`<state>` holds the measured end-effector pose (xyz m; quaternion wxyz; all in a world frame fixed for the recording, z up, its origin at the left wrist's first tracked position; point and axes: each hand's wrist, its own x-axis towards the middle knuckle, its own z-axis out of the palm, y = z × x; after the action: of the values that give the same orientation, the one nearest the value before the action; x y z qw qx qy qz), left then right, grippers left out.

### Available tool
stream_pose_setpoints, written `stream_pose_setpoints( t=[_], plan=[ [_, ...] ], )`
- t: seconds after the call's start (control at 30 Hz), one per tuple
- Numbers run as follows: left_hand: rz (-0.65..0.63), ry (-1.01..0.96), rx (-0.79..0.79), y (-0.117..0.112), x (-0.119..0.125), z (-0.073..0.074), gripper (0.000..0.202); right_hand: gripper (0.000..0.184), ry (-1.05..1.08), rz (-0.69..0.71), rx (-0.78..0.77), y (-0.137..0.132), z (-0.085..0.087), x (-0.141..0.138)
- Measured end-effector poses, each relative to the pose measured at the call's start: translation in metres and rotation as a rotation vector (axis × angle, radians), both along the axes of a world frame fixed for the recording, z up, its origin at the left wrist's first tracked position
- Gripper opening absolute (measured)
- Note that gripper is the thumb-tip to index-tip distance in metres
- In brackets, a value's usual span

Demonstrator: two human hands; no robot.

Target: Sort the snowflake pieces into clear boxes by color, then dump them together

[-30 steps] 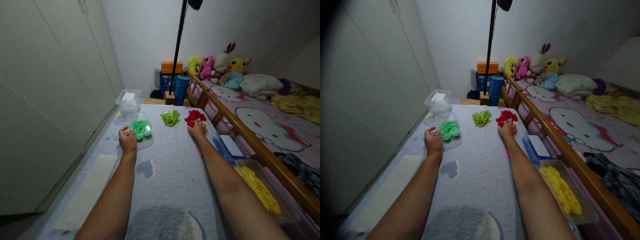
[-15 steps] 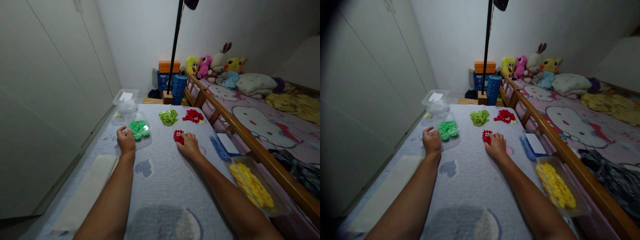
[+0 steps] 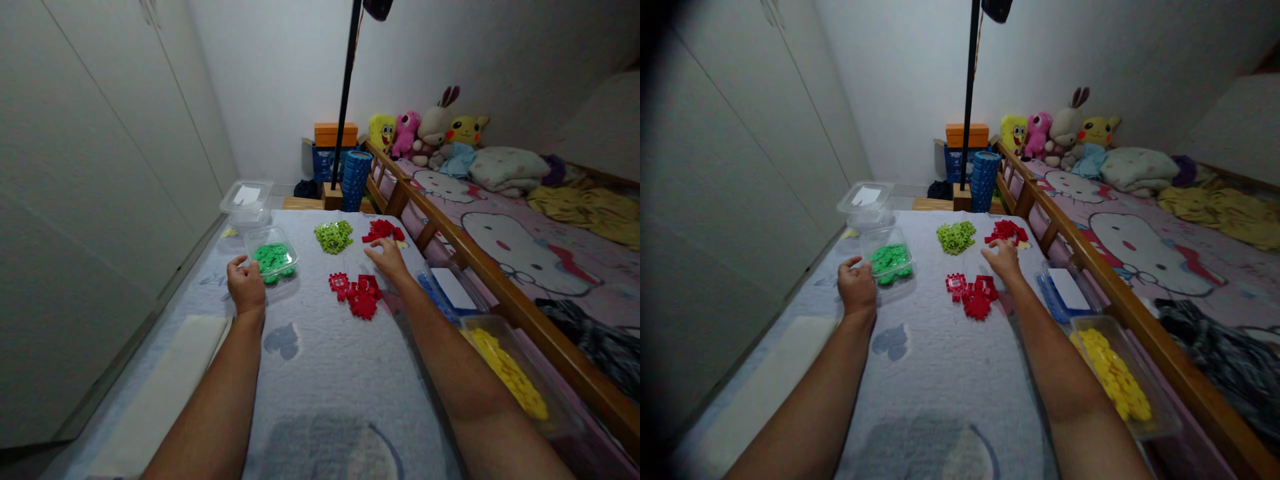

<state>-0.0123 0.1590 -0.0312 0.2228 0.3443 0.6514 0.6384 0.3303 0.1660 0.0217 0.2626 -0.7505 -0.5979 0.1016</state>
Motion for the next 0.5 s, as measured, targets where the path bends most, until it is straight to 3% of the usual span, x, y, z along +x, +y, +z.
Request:
stream_pose_setpoints(
  t=[0.1,0.27,0.33,0.5],
  plan=[
    [0.003,0.007,0.000,0.000,-0.001,0.000,0.029,0.057,-0.022,-0.274,0.016,0.031,-0.005,0.018],
    [0.006,-0.011,0.015,0.000,-0.001,-0.002,0.030,0.093,-0.004,-0.417,-0.029,0.062,-0.011,0.042],
    [0.005,-0.014,0.012,0.000,0.000,-0.002,0.031,0.095,0.013,-0.415,-0.055,0.071,-0.011,0.048],
    [-0.004,0.006,0.013,-0.001,-0.001,-0.004,0.033,0.082,0.027,-0.350,-0.102,0.092,-0.006,0.056]
  ],
)
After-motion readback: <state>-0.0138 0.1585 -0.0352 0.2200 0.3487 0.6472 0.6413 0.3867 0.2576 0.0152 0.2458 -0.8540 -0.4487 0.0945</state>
